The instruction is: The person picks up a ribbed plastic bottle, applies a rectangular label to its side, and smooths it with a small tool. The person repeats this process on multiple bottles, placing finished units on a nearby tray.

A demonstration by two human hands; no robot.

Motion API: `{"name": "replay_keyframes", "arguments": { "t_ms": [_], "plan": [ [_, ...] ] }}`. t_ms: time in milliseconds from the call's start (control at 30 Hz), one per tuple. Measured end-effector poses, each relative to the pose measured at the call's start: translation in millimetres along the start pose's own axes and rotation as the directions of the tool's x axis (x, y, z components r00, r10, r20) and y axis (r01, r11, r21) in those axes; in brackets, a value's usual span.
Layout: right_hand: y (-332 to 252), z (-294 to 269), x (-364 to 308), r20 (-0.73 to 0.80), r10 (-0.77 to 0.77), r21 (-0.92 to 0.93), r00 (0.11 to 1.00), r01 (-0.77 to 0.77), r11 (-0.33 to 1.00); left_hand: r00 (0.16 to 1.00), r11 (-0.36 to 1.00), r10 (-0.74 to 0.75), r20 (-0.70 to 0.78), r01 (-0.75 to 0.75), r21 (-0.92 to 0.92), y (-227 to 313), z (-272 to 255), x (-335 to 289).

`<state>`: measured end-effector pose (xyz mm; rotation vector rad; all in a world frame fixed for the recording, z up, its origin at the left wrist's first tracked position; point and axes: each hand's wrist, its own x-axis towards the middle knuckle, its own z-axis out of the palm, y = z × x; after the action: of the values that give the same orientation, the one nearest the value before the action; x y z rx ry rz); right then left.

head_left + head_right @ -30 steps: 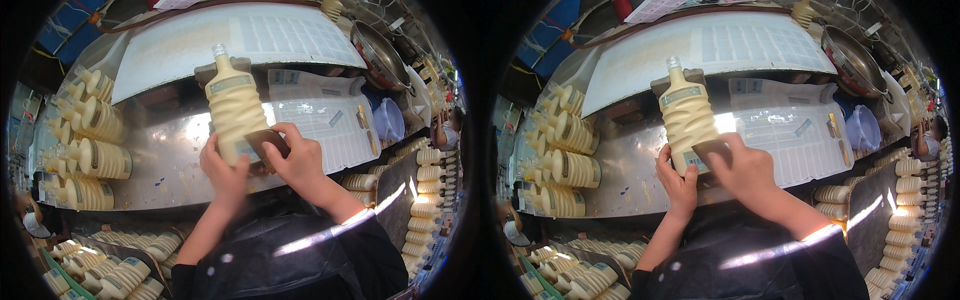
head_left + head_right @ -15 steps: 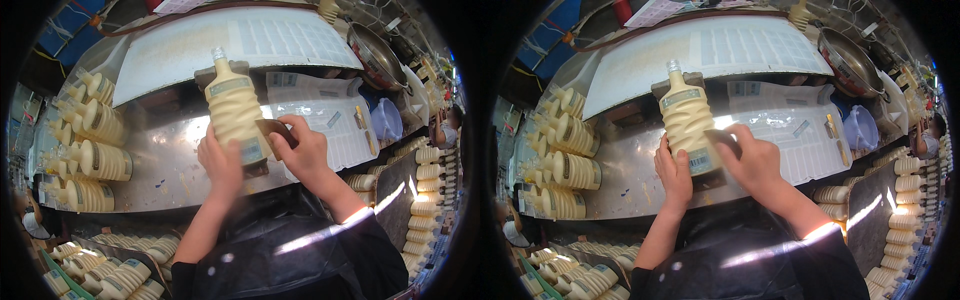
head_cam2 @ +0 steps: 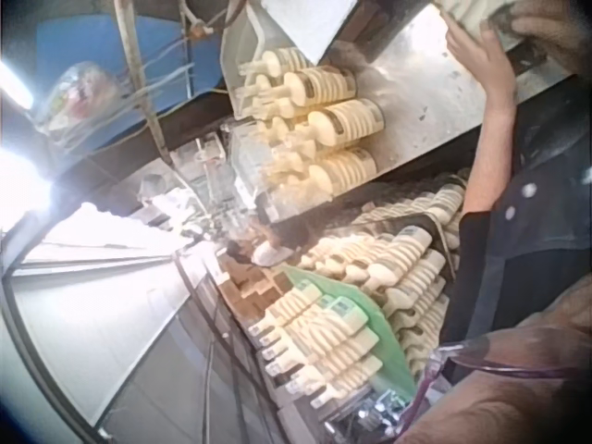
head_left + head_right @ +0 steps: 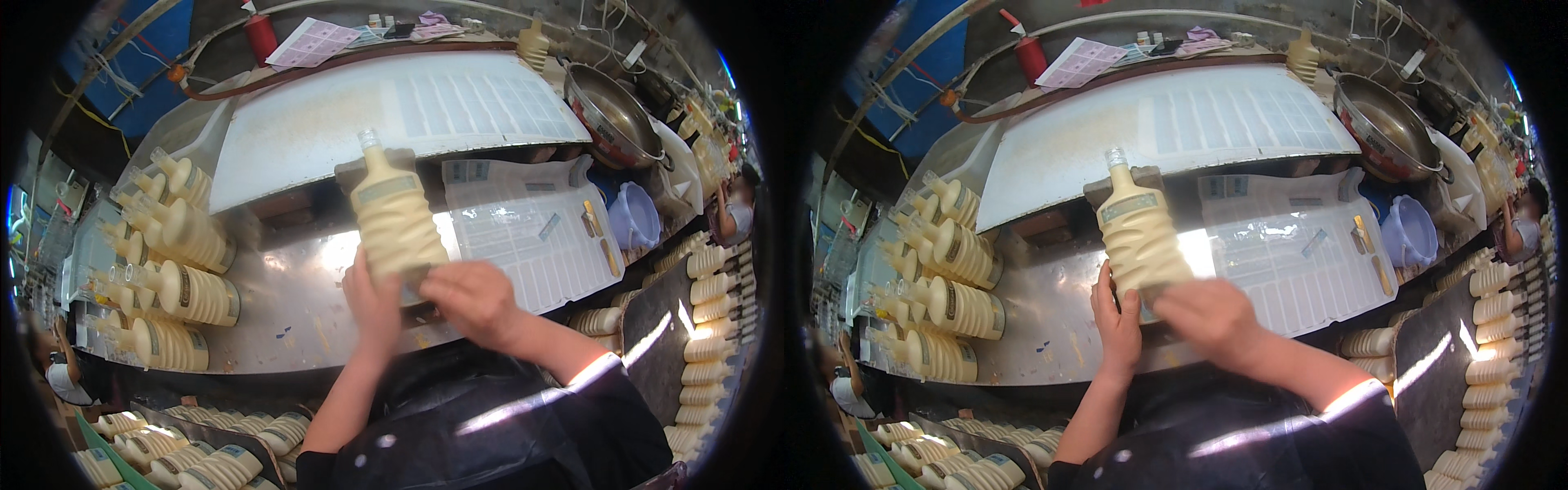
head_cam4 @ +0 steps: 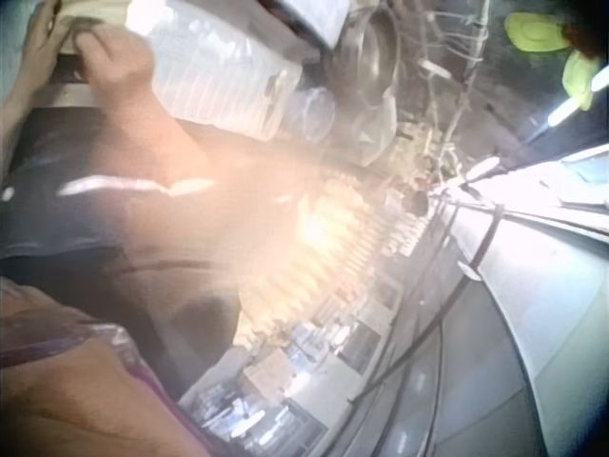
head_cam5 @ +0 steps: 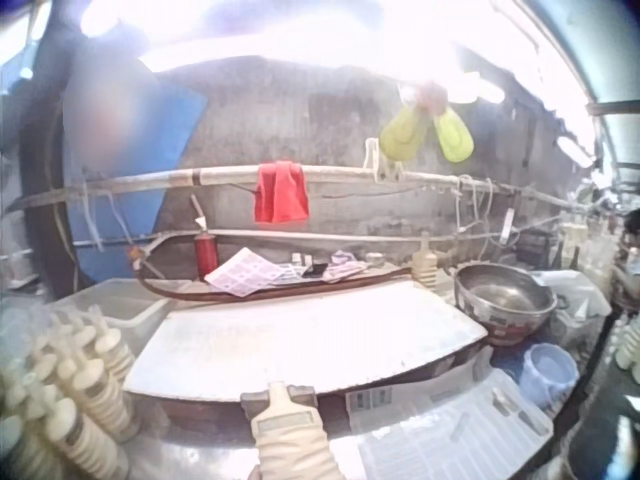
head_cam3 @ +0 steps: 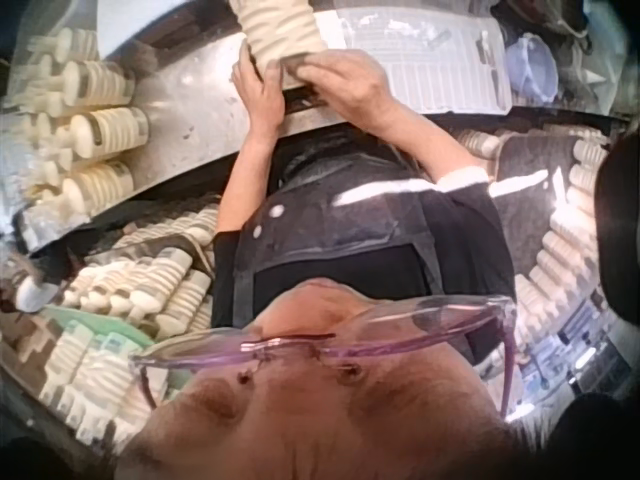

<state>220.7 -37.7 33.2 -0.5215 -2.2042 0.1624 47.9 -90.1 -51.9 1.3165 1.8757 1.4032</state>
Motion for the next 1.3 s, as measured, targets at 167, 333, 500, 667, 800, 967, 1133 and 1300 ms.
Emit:
{"name": "replay_keyframes", "arguments": {
  "t_ms": [167,333,500,667,800,967,1133,1300],
  "plan": [
    [-7.4,0.6,1.1,0.062,-0.027,-0.007,0.998,0.027,1.0,0.998,0.99,-0.051,-0.022,0.048,-0.131,-7.4,-2.5,-1.6],
    [-27.1,14.2,6.1,0.256,-0.177,-0.045,0.95,0.195,0.98,0.981,0.799,-0.171,0.096,0.195,-0.569,-11.8,-6.2,2.4],
    [-16.1,3.4,38.9,0.401,0.005,0.051,0.916,-0.028,0.998,0.97,0.739,-0.234,0.062,0.219,-0.637,3.4,-14.1,4.0],
    [50.0,11.9,91.6,-0.166,0.599,0.363,0.784,-0.516,0.776,0.99,0.944,-0.104,-0.097,0.067,-0.324,13.6,-18.9,41.8],
    [48.3,44.6,116.7,0.109,0.547,0.268,0.83,-0.555,0.788,0.988,0.968,-0.146,-0.041,0.134,-0.212,22.5,-6.5,99.5],
    [72.2,64.4,91.9,-0.055,0.604,0.131,0.795,-0.593,0.794,0.958,0.901,-0.268,0.1,0.287,-0.326,12.5,6.1,120.3],
    [103.0,71.5,55.3,-0.09,0.645,0.284,0.759,-0.601,0.747,0.965,0.844,-0.228,0.129,0.262,-0.467,5.9,8.9,116.7],
    [109.1,59.7,61.1,-0.081,0.634,0.301,0.769,-0.587,0.751,0.962,0.787,-0.192,0.193,0.269,-0.555,5.2,-3.5,115.6]
  ]
}}
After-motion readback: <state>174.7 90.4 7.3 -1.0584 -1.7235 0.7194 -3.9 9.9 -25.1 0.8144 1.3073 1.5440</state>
